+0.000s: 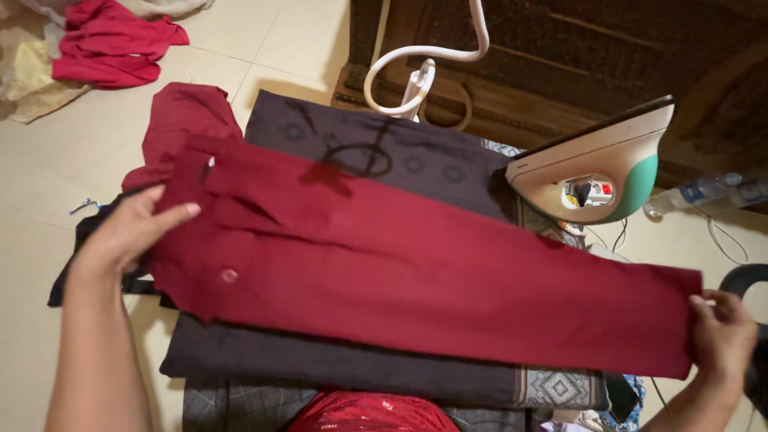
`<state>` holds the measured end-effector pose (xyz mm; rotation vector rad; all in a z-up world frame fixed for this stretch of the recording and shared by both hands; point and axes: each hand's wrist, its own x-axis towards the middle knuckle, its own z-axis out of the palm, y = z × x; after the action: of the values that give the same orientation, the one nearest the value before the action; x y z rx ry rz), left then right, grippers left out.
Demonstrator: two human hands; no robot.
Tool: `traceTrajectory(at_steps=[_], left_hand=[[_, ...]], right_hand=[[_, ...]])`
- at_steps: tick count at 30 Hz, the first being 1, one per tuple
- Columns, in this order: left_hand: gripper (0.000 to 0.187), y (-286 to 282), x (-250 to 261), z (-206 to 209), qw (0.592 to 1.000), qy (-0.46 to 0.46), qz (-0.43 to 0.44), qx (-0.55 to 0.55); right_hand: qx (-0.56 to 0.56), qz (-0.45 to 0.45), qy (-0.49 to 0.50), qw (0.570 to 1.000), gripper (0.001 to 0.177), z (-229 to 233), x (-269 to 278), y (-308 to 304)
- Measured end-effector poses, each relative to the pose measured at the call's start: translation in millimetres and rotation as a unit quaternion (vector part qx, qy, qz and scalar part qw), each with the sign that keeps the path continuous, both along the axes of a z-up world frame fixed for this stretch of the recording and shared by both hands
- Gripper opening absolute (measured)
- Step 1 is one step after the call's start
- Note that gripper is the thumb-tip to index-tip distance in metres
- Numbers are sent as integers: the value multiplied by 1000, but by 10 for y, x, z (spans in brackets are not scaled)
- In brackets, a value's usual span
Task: The person irons a maroon shirt on a dark ironing board. They smooth the fabric with their hands, use a teal and white iron to press the shirt, and repeatedly fold and unfold the garment to iron different sections.
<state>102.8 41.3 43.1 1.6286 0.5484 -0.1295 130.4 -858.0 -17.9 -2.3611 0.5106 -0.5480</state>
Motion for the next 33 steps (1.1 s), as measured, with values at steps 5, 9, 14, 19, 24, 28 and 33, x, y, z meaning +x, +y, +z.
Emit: traceTrajectory(at_steps=[5, 9, 14, 19, 24, 28, 33], left_hand=[[55, 19, -94, -257, 988, -146, -45, -33], [63, 35, -85, -545, 994, -86, -32, 60], [77, 35, -272, -569, 998, 30, -48, 27], [101, -91, -580, -191, 979, -60, -178, 76], [117, 46, -644, -284, 962, -99, -192, 165], [111, -38, -607, -306, 963, -19, -160, 217], [100, -199, -139, -153, 962, 44, -60, 264]], right_hand=[[61, -81, -25, 995, 30, 60, 48, -131], [-31, -114, 3, 993, 21, 141, 113, -125], [-345, -142, 98, 923, 43, 187, 26, 478], [-66, 98, 13, 993, 45, 468, -141, 2138], [-286, 413, 18, 864, 88, 517, -256, 3678], [-333, 443, -1, 832, 94, 531, -385, 4061], [-217, 637, -71, 736, 84, 448, -796, 4382]])
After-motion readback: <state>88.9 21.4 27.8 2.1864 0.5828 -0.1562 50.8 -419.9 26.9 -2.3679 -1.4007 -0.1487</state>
